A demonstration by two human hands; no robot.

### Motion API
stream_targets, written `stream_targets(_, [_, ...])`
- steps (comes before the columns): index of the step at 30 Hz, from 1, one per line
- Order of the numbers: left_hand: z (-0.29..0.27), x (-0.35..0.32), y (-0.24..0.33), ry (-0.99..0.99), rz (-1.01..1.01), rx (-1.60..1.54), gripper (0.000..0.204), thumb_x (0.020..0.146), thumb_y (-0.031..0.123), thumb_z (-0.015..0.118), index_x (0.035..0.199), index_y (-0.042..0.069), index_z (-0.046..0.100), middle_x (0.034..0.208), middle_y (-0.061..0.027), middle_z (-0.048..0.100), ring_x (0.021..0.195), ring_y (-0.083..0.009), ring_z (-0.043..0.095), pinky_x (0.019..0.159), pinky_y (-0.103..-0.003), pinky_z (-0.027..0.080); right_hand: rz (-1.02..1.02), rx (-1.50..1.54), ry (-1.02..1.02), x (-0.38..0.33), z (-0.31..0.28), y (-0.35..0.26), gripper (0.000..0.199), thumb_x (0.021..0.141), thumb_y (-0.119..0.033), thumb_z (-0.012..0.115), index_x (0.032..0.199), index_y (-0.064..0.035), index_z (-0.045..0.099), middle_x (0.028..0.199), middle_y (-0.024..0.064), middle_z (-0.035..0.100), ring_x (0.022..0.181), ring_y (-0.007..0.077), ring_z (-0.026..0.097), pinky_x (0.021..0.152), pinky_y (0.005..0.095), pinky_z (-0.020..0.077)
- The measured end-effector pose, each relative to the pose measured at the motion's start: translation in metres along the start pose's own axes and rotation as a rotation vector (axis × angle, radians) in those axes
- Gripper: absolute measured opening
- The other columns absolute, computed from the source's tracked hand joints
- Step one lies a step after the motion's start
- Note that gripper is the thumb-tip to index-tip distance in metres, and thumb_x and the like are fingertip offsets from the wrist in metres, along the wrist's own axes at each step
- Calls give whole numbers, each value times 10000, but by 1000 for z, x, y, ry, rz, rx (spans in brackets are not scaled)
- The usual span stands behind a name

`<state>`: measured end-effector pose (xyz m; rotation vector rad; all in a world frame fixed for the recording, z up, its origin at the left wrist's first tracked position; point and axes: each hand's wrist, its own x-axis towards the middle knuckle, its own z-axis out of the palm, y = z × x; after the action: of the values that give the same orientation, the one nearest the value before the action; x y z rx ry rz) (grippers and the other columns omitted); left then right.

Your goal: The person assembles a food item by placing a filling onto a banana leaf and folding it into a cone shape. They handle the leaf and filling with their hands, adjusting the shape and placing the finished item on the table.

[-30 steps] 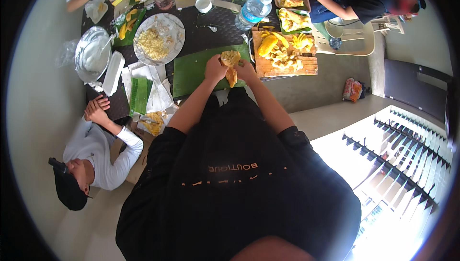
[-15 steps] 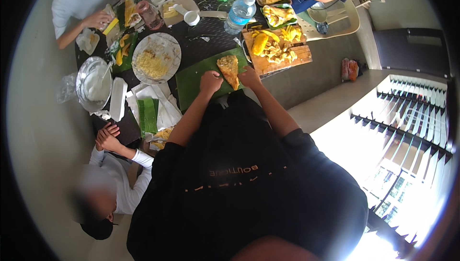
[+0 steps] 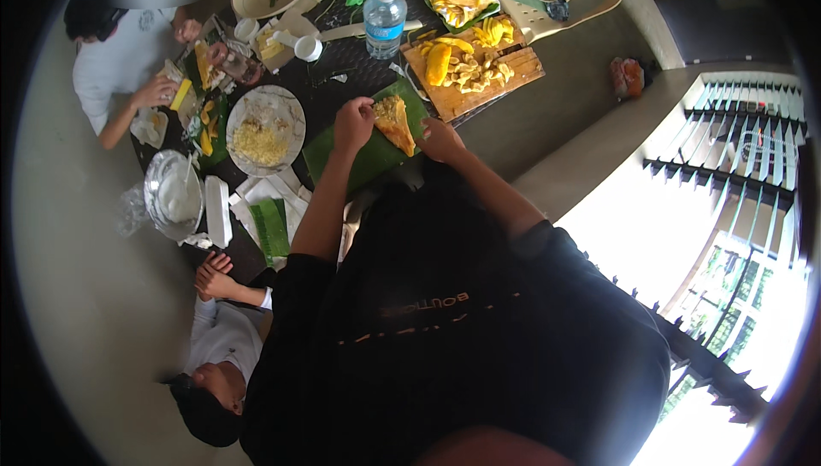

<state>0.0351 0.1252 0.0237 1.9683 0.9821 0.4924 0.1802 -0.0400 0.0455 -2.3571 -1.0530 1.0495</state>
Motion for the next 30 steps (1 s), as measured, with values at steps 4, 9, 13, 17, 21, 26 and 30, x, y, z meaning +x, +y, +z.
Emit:
stream_targets(4, [1,41,-6,-134,106,153,169,794,92,578,938,90,664,905,-116,660,844,-301,627,719,-395,498,-22,-40,-3,-4,15,0,562,724,-310,654,1221,-92,507,1089,129,606,1038,293,574,870,402,469])
stream_targets(9, [15,66,2,-418,176,344,179,798,122,576,952,101,665,929,-113,657,878,-297,622,753,-395,500,23,-26,-6,-8,22,-4,550,721,-305,653,1207,-96,504,1126,137,583,1044,303,569,867,412,471])
stream_targets(13, [23,76,4,-490,232,423,157,788,108,596,914,44,663,870,-147,654,844,-298,629,751,-380,500,28,-8,9,-7,24,-2,543,713,-307,666,1186,-97,504,1105,140,578,1037,307,569,854,414,476])
stream_targets(17, [28,86,3,-599,180,485,132,784,128,594,878,88,677,907,-131,658,853,-303,627,726,-391,507,30,41,25,-5,27,4,554,699,-295,686,1176,-85,497,1088,144,578,1036,310,569,851,411,480])
stream_targets(21, [27,87,8,-626,168,476,120,772,138,607,853,80,674,864,-136,657,820,-305,630,706,-391,508,17,22,5,0,27,6,563,692,-297,694,1176,-91,495,1090,140,578,1037,307,570,852,409,481])
stream_targets(26, [22,75,23,-510,246,483,133,776,156,622,843,50,665,820,-131,668,798,-300,642,709,-379,507,-24,20,4,4,25,7,567,681,-291,706,1171,-97,498,1091,138,577,1031,308,574,847,410,484])
stream_targets(30, [23,72,27,-549,148,523,126,774,164,623,824,55,664,798,-120,669,776,-294,646,691,-379,510,-4,21,-54,5,18,1,570,673,-277,711,1172,-104,499,1095,137,577,1031,309,573,847,411,484])
